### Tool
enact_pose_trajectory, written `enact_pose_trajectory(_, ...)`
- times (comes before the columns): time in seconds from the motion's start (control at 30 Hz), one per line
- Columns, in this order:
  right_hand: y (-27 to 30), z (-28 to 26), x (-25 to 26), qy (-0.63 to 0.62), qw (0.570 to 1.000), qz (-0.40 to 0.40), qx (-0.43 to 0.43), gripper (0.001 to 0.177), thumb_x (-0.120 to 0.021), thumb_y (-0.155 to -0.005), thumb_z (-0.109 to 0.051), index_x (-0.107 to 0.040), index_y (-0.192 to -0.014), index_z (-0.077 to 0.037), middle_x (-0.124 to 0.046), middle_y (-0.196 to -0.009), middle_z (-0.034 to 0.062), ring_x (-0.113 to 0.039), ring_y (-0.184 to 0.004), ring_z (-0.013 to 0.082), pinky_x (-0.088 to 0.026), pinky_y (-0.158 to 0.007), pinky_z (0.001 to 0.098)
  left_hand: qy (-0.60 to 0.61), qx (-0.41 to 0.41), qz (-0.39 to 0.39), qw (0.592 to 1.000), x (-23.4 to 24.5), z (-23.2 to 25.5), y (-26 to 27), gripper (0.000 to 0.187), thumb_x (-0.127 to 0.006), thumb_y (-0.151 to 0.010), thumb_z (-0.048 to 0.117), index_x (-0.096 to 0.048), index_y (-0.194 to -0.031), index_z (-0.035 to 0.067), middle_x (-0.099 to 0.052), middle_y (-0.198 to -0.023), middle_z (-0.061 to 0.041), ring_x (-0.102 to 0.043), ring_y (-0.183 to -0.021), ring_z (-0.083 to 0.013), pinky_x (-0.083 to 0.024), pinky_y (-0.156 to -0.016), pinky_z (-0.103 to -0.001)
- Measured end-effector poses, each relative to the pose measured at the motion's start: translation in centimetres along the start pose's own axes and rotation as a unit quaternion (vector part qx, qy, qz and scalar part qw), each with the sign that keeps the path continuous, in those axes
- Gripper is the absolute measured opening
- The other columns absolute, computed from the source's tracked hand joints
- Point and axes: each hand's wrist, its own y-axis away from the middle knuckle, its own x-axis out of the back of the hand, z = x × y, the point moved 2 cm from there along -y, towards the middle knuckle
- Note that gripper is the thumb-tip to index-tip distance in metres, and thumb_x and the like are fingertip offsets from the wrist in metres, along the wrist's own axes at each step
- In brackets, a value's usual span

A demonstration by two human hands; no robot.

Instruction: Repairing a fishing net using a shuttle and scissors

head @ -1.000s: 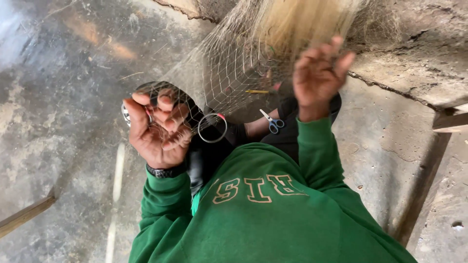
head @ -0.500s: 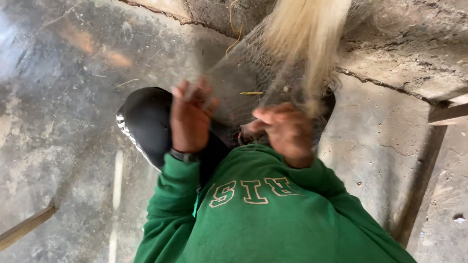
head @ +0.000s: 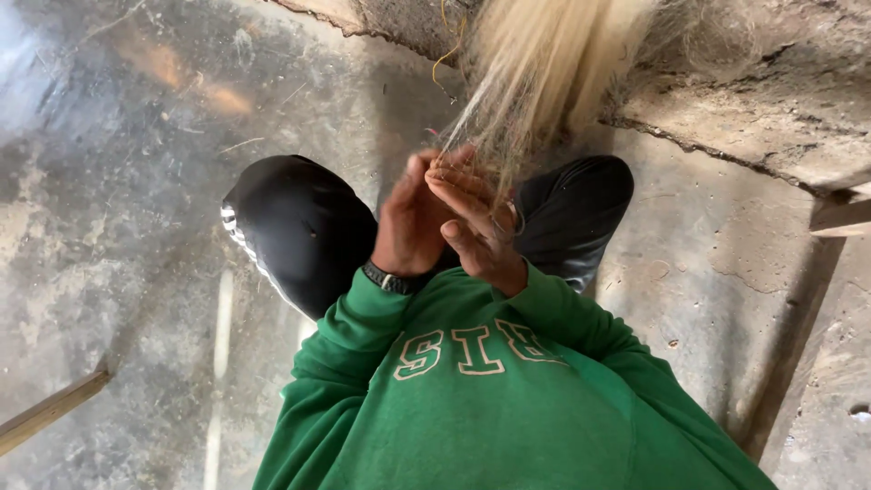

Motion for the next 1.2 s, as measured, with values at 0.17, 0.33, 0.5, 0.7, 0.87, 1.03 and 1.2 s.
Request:
enact_pose_trajectory(0.17, 1.2, 1.5, -0.6, 0.108, 0.991, -0.078, 0.018, 0.047, -0.054, -0.087, -0.024, -0.043, -0.125, 0.002, -0.039, -0.131, 0.0185, -0.036, -0.122, 0.0340, -0.033, -0.102, 0.0480, -0.061, -0.152, 0.020, 0.986, 1.0, 2.2, 0.3, 0.027, -0.037, -0.094, 0.028, -0.047, -0.102, 0.005, -0.060, -0.096, -0.021, -0.052, -0.106, -0.0383, -0.041, -0.093, -0.048)
enact_pose_trajectory(0.33, 3.5, 4.6, 0.2, 0.154, 0.976, -0.152, -0.032, 0.037, -0.060, -0.081, -0.022, -0.055, -0.111, 0.000, -0.052, -0.112, 0.0162, -0.049, -0.105, 0.0337, -0.042, -0.088, 0.0429, -0.077, -0.192, 0.031, 0.978, 2.0, 4.0, 0.8, 0.028, -0.036, -0.094, 0.030, -0.044, -0.106, 0.005, -0.057, -0.075, -0.022, -0.058, -0.086, -0.0352, -0.047, -0.084, -0.049)
enact_pose_trajectory(0.5, 4.6, 8.4, 1.8, -0.029, 0.970, -0.053, -0.234, 0.023, -0.060, -0.081, -0.017, -0.063, -0.095, 0.001, -0.062, -0.078, 0.0142, -0.062, -0.076, 0.0277, -0.051, -0.069, 0.0402, -0.061, -0.180, 0.035, 0.981, 1.7, 5.2, 0.8, 0.026, -0.039, -0.094, 0.029, -0.045, -0.106, 0.007, -0.052, -0.066, -0.019, -0.060, -0.055, -0.0298, -0.056, -0.054, -0.043)
enact_pose_trajectory(0.7, -0.6, 6.7, 1.7, -0.573, 0.750, 0.026, -0.330, 0.045, -0.054, -0.083, -0.037, -0.052, -0.114, -0.005, -0.055, -0.112, 0.0212, -0.051, -0.109, 0.0371, -0.043, -0.093, 0.0549, -0.092, -0.185, 0.045, 0.977, 1.6, 6.1, 0.8, 0.027, -0.038, -0.095, 0.027, -0.047, -0.105, 0.004, -0.054, -0.066, -0.019, -0.058, -0.050, -0.0236, -0.045, -0.034, -0.025)
enact_pose_trajectory(0.87, -0.9, 5.2, 5.9, -0.578, 0.777, 0.077, -0.236, 0.023, -0.043, -0.095, -0.024, -0.059, -0.093, -0.007, -0.062, -0.105, 0.0075, -0.055, -0.108, 0.0277, -0.041, -0.100, 0.0435, -0.045, -0.056, 0.067, 0.995, -0.2, 8.7, 1.7, 0.025, -0.043, -0.088, 0.039, -0.046, -0.093, 0.015, -0.054, -0.071, -0.001, -0.052, -0.053, -0.0103, -0.018, -0.032, -0.014)
enact_pose_trajectory(1.03, 0.9, 3.4, 6.3, -0.557, 0.799, 0.026, -0.227, 0.024, -0.042, -0.094, -0.027, -0.055, -0.088, -0.007, -0.057, -0.089, 0.0056, -0.054, -0.083, 0.0223, -0.045, -0.082, 0.0397, -0.008, -0.039, 0.029, 0.999, 0.2, 9.3, 1.2, 0.023, -0.043, -0.088, 0.039, -0.048, -0.092, 0.018, -0.054, -0.075, 0.000, -0.053, -0.056, -0.0089, -0.018, -0.031, -0.011)
enact_pose_trajectory(1.2, 4.4, 5.9, 5.5, -0.576, 0.754, 0.034, -0.314, 0.022, -0.045, -0.093, -0.016, -0.056, -0.095, 0.003, -0.054, -0.088, 0.0146, -0.056, -0.075, 0.0312, -0.048, -0.072, 0.0453, 0.060, -0.024, -0.066, 0.996, 1.9, 9.8, 1.4, 0.029, -0.038, -0.096, 0.037, -0.057, -0.109, 0.018, -0.056, -0.087, -0.003, -0.052, -0.067, -0.0118, -0.025, -0.035, -0.012)
